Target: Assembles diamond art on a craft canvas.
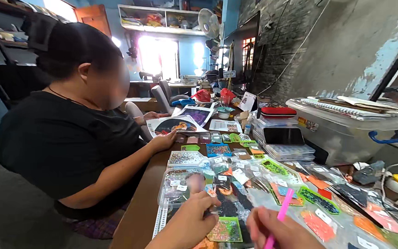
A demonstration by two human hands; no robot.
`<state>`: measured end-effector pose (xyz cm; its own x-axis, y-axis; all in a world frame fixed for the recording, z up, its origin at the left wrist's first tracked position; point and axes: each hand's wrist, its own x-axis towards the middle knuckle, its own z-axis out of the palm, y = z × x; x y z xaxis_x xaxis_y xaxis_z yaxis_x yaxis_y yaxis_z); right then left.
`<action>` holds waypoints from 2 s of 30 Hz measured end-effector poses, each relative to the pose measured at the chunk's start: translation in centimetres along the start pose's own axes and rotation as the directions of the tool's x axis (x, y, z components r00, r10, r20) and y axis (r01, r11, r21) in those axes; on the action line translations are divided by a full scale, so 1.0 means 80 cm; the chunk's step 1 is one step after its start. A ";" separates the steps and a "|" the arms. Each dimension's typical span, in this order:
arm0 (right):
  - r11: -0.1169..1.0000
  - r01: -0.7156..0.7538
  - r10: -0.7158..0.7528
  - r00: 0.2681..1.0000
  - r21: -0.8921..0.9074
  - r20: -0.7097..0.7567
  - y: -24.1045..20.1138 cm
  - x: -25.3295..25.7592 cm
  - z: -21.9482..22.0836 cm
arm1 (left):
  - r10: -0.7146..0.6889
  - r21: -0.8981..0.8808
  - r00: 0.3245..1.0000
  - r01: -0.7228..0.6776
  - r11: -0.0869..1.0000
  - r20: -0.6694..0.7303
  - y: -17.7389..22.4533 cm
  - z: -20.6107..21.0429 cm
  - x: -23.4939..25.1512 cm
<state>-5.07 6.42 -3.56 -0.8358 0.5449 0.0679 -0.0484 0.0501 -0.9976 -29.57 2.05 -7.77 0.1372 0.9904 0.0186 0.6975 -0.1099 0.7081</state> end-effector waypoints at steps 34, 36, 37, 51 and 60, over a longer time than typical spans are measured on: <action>0.754 0.537 -0.528 0.838 -0.379 0.137 0.143 0.087 -0.076 | 0.356 0.280 0.920 -0.302 0.911 -0.164 -0.048 0.049 -0.009; 0.736 0.542 -0.532 0.834 -0.405 0.147 0.143 0.086 -0.076 | 0.361 0.295 0.920 -0.306 0.905 -0.155 -0.048 0.048 -0.009; 0.727 0.543 -0.536 0.831 -0.420 0.147 0.143 0.085 -0.076 | 0.360 0.297 0.921 -0.305 0.905 -0.151 -0.048 0.048 -0.009; 0.657 0.560 -0.555 0.812 -0.505 0.180 0.142 0.085 -0.076 | 0.349 0.300 0.928 -0.299 0.906 -0.129 -0.044 0.043 -0.011; 0.644 0.566 -0.561 0.807 -0.514 0.186 0.142 0.085 -0.075 | 0.329 0.293 0.938 -0.286 0.912 -0.108 -0.042 0.042 -0.010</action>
<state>-7.98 15.73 -14.33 -0.7488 0.2558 0.6114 -0.2237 0.7708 -0.5965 -29.67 1.32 -12.52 0.2825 0.9019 0.3267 0.8032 -0.4086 0.4335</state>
